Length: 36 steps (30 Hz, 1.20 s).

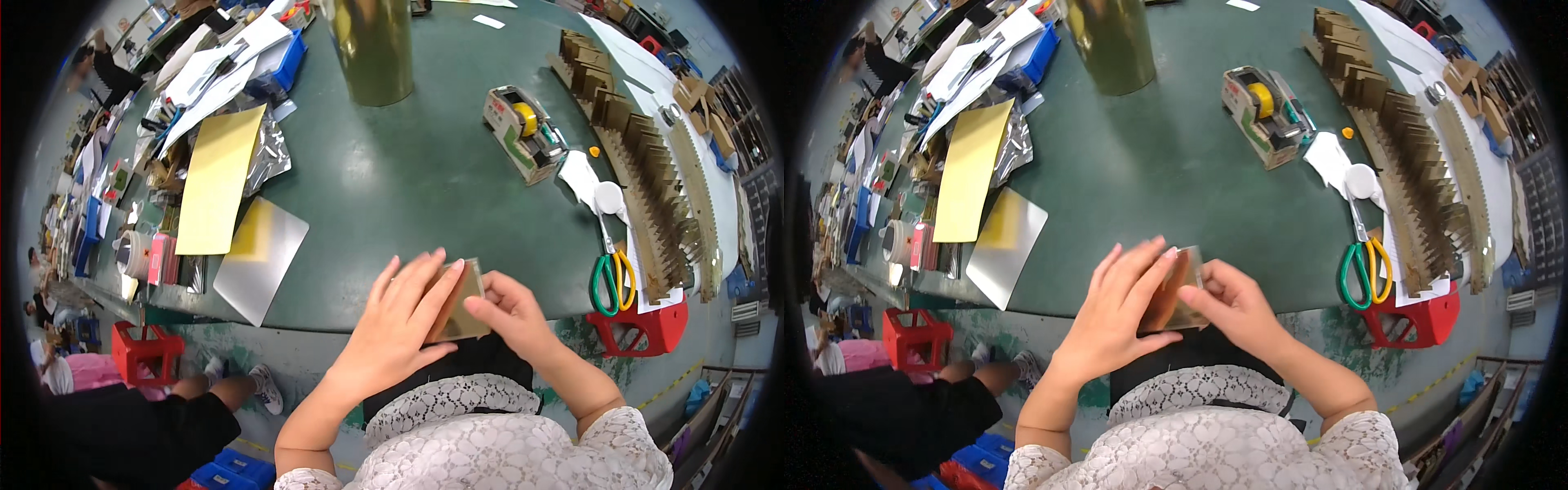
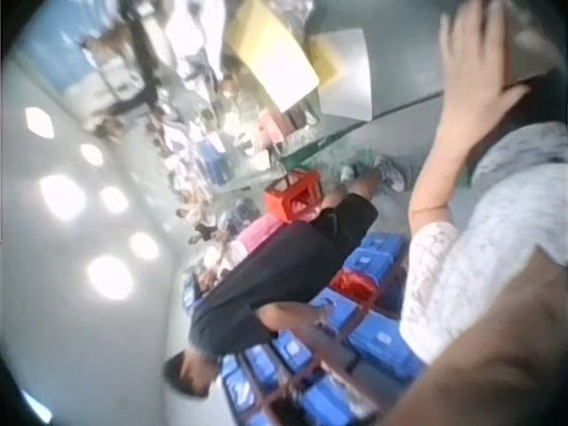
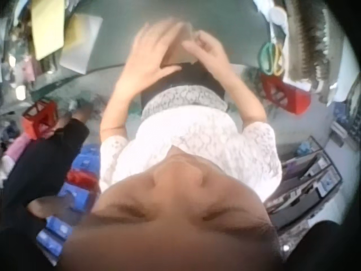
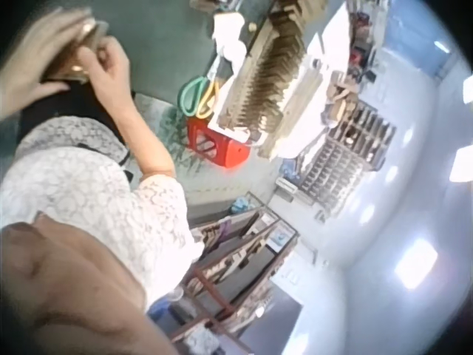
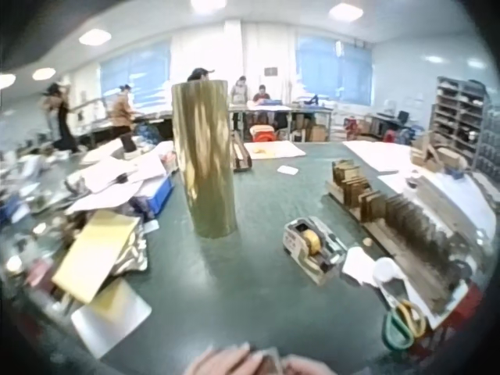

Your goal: The person places small rectangular metallic items into clear plastic sleeves and folds the top to seal them. The person repeats this process for multiple items, handling them one at a time.

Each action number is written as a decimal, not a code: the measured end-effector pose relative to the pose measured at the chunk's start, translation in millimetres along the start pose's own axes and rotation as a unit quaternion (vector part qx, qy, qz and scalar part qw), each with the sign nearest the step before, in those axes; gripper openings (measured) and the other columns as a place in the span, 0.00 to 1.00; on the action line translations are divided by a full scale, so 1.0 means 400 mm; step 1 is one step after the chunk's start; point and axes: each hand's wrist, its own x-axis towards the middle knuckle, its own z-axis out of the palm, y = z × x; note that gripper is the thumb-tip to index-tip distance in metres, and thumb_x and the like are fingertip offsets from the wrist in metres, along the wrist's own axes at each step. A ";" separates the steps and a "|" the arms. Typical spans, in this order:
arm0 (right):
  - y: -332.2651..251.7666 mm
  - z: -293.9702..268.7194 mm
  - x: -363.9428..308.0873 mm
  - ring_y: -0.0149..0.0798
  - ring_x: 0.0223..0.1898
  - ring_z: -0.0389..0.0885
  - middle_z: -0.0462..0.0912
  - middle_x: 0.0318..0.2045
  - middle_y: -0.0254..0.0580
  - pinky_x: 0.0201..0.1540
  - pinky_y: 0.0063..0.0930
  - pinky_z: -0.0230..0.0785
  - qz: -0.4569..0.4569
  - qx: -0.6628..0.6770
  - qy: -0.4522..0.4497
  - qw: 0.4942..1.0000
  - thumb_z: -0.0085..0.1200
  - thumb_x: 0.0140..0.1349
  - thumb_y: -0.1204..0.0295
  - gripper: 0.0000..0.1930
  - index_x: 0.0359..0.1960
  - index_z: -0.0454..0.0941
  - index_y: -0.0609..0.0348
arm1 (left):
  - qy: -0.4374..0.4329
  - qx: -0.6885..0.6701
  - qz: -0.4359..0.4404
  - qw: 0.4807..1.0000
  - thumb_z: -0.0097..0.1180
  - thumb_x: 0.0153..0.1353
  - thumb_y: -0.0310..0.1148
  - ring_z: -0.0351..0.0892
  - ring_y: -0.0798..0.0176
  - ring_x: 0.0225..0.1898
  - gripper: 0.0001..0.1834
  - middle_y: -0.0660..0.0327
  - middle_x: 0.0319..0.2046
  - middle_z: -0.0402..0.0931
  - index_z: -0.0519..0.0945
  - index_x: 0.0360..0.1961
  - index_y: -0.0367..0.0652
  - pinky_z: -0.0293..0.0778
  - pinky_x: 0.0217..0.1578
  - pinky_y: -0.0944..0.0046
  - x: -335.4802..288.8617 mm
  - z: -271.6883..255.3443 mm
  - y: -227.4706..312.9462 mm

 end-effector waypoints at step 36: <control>-0.230 -1.124 -0.468 0.54 0.60 0.71 0.76 0.54 0.57 0.64 0.43 0.62 -0.047 -0.521 0.649 0.552 0.66 0.53 0.45 0.39 0.55 0.75 0.67 | 0.087 0.101 -0.045 0.990 0.60 0.62 0.30 0.60 0.39 0.68 0.26 0.43 0.66 0.61 0.72 0.61 0.36 0.56 0.68 0.45 0.078 0.118 -0.037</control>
